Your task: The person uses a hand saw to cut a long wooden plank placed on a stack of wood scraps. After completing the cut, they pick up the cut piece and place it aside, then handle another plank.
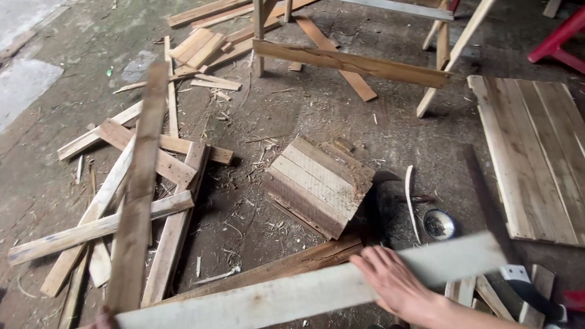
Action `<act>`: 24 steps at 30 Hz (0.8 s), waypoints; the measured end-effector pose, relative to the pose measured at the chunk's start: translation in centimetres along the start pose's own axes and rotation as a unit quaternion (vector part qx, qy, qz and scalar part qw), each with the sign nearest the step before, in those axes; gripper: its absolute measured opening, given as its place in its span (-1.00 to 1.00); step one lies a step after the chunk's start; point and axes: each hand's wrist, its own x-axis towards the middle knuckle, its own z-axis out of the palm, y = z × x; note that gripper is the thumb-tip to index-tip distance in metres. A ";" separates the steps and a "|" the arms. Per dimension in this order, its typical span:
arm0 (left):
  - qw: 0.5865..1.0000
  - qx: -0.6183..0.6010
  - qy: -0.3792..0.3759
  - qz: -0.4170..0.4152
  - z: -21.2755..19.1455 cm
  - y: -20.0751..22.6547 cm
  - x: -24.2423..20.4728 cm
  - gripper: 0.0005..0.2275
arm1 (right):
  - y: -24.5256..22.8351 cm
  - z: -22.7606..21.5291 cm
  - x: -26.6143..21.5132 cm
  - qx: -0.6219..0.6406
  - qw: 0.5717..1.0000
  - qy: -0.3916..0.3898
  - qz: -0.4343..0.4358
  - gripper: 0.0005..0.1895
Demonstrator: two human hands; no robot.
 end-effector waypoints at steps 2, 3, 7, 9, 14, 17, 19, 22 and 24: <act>0.999 -0.043 -0.009 0.016 2.8 1.7 -1.4 -0.76 | 1.8 1.0 -4.6 -0.002 0.999 -0.013 0.031 0.06; 0.998 -0.064 -0.014 0.023 3.7 2.7 -2.4 -0.77 | 2.6 1.6 -7.1 -0.003 0.998 -0.028 0.057 0.12; 0.999 0.026 -0.011 0.022 9.7 15.3 -9.8 -0.82 | 5.5 3.4 -14.0 0.000 0.989 -0.068 0.133 -0.15; 0.950 0.290 -0.068 -0.090 11.3 22.3 -13.0 -0.55 | 6.9 4.4 -16.3 -0.010 0.976 -0.105 0.191 -0.24; 0.942 0.320 -0.097 -0.024 15.7 21.7 -13.6 -0.47 | 10.9 6.9 -19.2 -0.012 0.979 -0.048 0.199 0.28; 0.937 0.329 -0.121 0.009 17.3 22.7 -12.5 -0.44 | 10.8 3.3 -17.6 0.021 0.980 -0.017 0.199 0.23; 0.923 0.357 -0.139 0.019 18.1 23.5 -12.0 -0.42 | 10.6 1.4 -16.9 0.048 0.978 -0.034 0.202 0.25; 0.917 0.381 -0.113 0.023 19.8 25.2 -11.1 -0.40 | 11.3 0.2 -16.1 0.064 0.969 -0.060 0.229 0.20; 0.916 0.381 -0.122 0.035 20.9 24.8 -10.6 -0.45 | 12.0 0.4 -16.1 0.051 0.974 -0.051 0.217 0.21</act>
